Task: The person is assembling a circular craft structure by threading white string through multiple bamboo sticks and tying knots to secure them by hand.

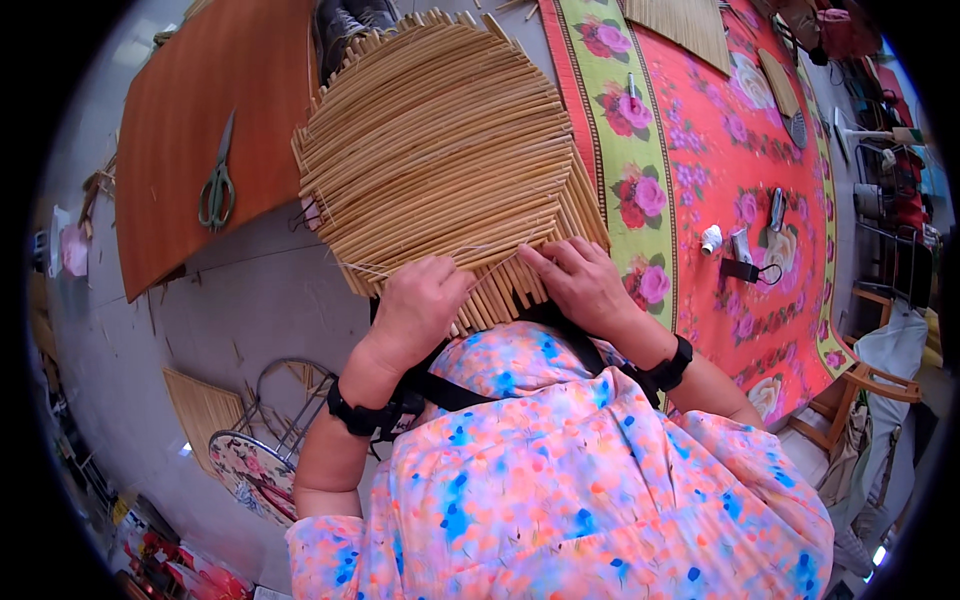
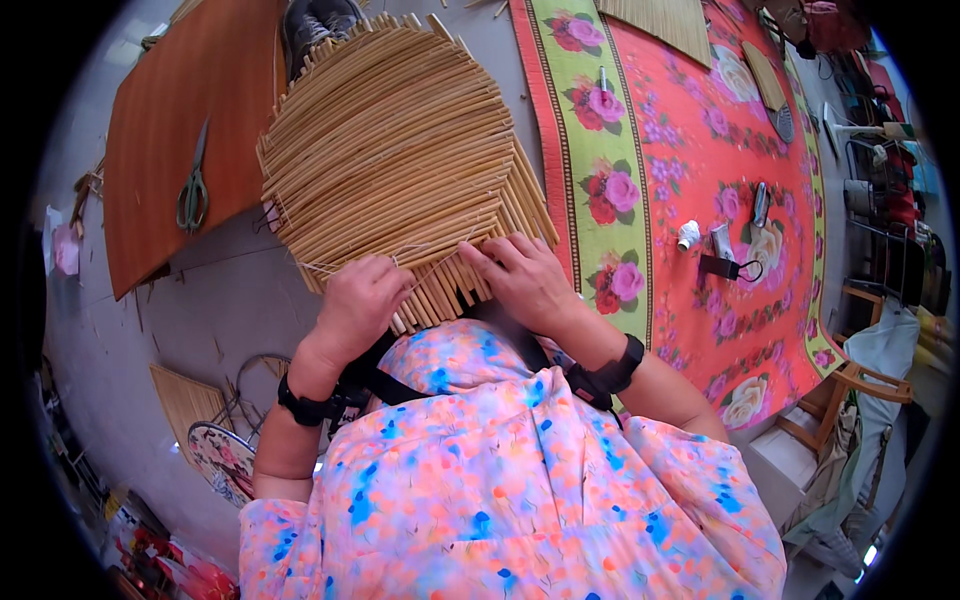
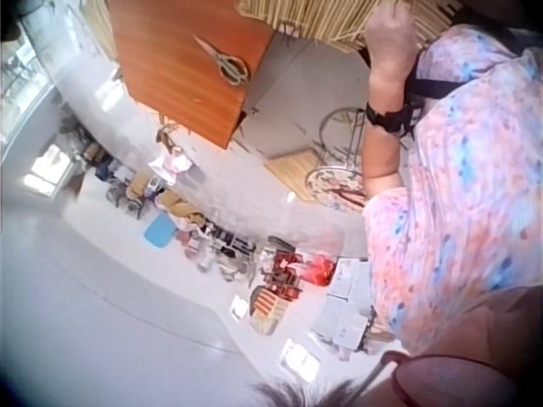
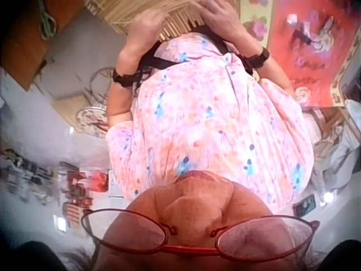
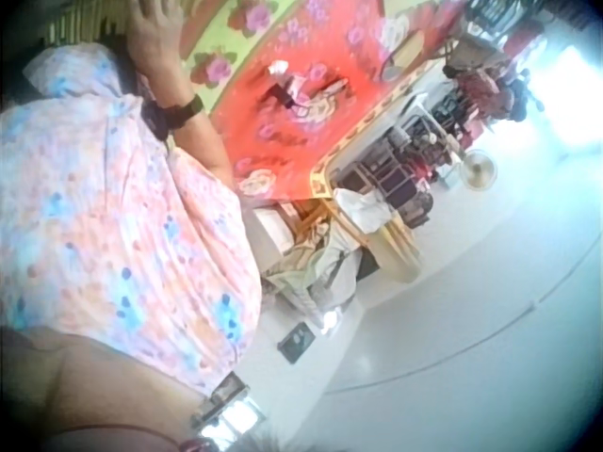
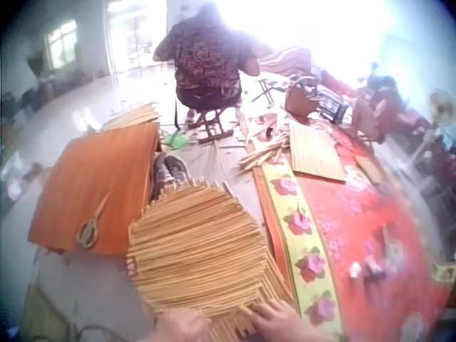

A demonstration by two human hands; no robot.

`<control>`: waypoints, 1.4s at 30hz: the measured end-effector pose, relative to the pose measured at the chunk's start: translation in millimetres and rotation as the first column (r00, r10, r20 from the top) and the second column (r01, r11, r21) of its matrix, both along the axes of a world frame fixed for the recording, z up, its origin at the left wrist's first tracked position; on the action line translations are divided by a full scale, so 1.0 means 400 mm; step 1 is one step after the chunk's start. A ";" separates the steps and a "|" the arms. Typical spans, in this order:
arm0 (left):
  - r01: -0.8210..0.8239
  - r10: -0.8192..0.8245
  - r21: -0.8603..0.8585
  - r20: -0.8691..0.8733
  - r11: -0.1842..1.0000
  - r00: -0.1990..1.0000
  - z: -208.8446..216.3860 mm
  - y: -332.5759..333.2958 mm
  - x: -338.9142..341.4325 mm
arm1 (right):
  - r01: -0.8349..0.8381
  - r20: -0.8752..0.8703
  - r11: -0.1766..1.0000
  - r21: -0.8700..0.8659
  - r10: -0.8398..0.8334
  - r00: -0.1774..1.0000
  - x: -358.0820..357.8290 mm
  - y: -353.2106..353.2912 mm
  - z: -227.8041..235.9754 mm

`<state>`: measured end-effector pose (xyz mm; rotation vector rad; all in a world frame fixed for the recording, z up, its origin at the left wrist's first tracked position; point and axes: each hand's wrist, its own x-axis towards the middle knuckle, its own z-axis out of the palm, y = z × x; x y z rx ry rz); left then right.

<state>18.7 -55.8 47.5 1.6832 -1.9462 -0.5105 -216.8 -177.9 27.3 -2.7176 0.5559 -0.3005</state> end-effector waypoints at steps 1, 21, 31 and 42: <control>-0.042 0.042 -0.016 -0.028 0.999 0.999 0.006 -0.008 -0.004 | 0.001 0.000 1.000 0.001 -0.001 1.000 -0.001 0.001 -0.001; -0.023 0.041 -0.262 0.066 0.965 0.997 -0.093 -0.086 -0.085 | 0.013 0.016 1.000 -0.002 -0.013 1.000 0.003 0.001 -0.001; -0.066 0.069 -0.252 0.003 0.966 0.998 -0.095 -0.083 -0.098 | 0.020 0.008 1.000 0.001 -0.020 1.000 -0.008 0.003 -0.019; -0.051 0.056 -0.230 0.015 0.972 0.998 -0.097 -0.081 -0.096 | 0.033 0.046 0.999 0.024 -0.034 0.998 -0.012 0.007 -0.014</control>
